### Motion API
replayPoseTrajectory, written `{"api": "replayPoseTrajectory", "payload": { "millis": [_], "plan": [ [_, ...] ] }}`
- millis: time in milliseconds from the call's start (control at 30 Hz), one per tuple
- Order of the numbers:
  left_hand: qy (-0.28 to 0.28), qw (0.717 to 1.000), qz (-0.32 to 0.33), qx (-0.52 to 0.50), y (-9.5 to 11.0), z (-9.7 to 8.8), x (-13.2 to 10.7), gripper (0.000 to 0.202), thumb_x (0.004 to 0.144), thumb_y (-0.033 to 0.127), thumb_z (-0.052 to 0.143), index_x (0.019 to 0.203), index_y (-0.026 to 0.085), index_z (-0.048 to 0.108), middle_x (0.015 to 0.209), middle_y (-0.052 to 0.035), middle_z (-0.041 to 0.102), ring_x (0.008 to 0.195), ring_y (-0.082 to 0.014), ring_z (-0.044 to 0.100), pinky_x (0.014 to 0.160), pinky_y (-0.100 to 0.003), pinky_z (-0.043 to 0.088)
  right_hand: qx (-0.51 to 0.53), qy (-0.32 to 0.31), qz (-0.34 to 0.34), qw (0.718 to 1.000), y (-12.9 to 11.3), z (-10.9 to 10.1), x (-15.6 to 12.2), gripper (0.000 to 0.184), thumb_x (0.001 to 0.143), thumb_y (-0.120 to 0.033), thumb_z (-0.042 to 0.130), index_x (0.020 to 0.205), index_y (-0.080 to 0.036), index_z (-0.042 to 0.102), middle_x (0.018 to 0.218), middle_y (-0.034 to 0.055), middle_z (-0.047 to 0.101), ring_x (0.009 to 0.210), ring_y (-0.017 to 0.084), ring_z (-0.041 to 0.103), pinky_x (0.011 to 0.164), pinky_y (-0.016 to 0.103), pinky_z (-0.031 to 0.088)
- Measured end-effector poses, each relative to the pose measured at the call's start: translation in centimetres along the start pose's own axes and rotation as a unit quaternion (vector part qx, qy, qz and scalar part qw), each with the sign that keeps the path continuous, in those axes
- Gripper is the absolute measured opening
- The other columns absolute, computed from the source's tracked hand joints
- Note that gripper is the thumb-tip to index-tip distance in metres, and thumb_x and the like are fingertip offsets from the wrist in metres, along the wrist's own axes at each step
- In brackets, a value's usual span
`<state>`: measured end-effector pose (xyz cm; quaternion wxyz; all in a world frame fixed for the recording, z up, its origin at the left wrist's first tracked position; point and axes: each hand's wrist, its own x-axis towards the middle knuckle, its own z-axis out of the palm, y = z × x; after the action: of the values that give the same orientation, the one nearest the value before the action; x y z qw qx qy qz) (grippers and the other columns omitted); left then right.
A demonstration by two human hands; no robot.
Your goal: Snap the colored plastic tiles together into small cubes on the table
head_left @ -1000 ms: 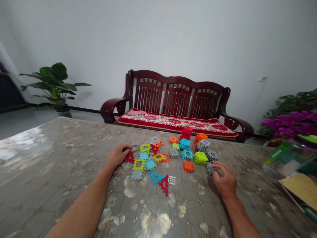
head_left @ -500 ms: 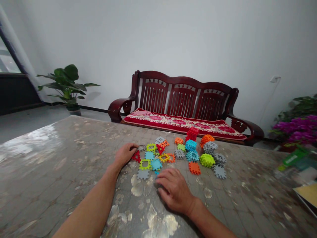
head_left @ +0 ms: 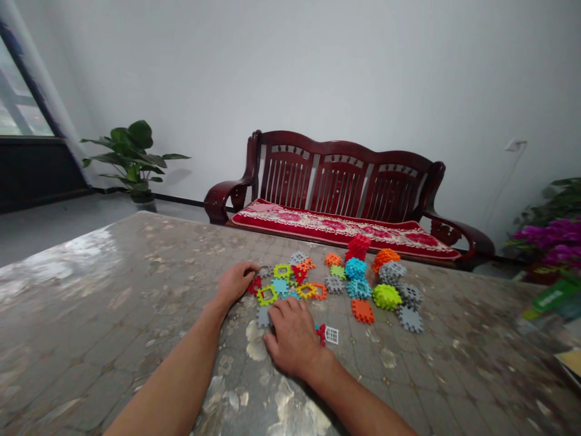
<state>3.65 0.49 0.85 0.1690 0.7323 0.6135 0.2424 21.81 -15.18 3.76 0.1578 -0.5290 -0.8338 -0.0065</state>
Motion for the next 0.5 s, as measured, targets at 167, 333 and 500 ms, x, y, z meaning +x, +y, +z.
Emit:
{"api": "replayPoseTrajectory", "payload": {
  "millis": [167, 333, 500],
  "plan": [
    [-0.003, 1.000, -0.004, 0.005, 0.0, 0.0, 0.1, 0.030, 0.087, 0.024, 0.051, 0.107, 0.025, 0.074, 0.111, -0.0017, 0.075, 0.101, -0.0192, 0.067, 0.085, -0.027, 0.048, -0.016, -0.019, -0.013, 1.000, -0.2, 0.0, 0.5, 0.020, 0.083, -0.031, 0.062, 0.099, -0.018, 0.060, 0.101, 0.0108, 0.065, 0.100, 0.028, 0.051, 0.087, 0.043, 0.041],
    [0.000, 1.000, -0.002, 0.004, 0.0, 0.1, 0.1, 0.030, 0.087, 0.024, 0.051, 0.107, 0.025, 0.074, 0.113, -0.0020, 0.075, 0.102, -0.0197, 0.067, 0.086, -0.027, 0.048, -0.010, -0.020, -0.037, 0.999, 0.4, 0.3, 0.3, 0.020, 0.082, -0.032, 0.063, 0.098, -0.020, 0.059, 0.100, 0.0089, 0.066, 0.097, 0.026, 0.052, 0.085, 0.039, 0.041],
    [0.001, 1.000, 0.006, 0.001, -0.2, 0.1, 0.1, 0.031, 0.087, 0.023, 0.051, 0.107, 0.024, 0.074, 0.112, -0.0025, 0.075, 0.101, -0.0201, 0.067, 0.087, -0.028, 0.049, 0.052, 0.017, -0.069, 0.996, 1.2, -0.3, -1.0, 0.028, 0.082, -0.031, 0.064, 0.107, -0.023, 0.058, 0.104, 0.0053, 0.067, 0.098, 0.023, 0.056, 0.086, 0.036, 0.043]
  ]
}}
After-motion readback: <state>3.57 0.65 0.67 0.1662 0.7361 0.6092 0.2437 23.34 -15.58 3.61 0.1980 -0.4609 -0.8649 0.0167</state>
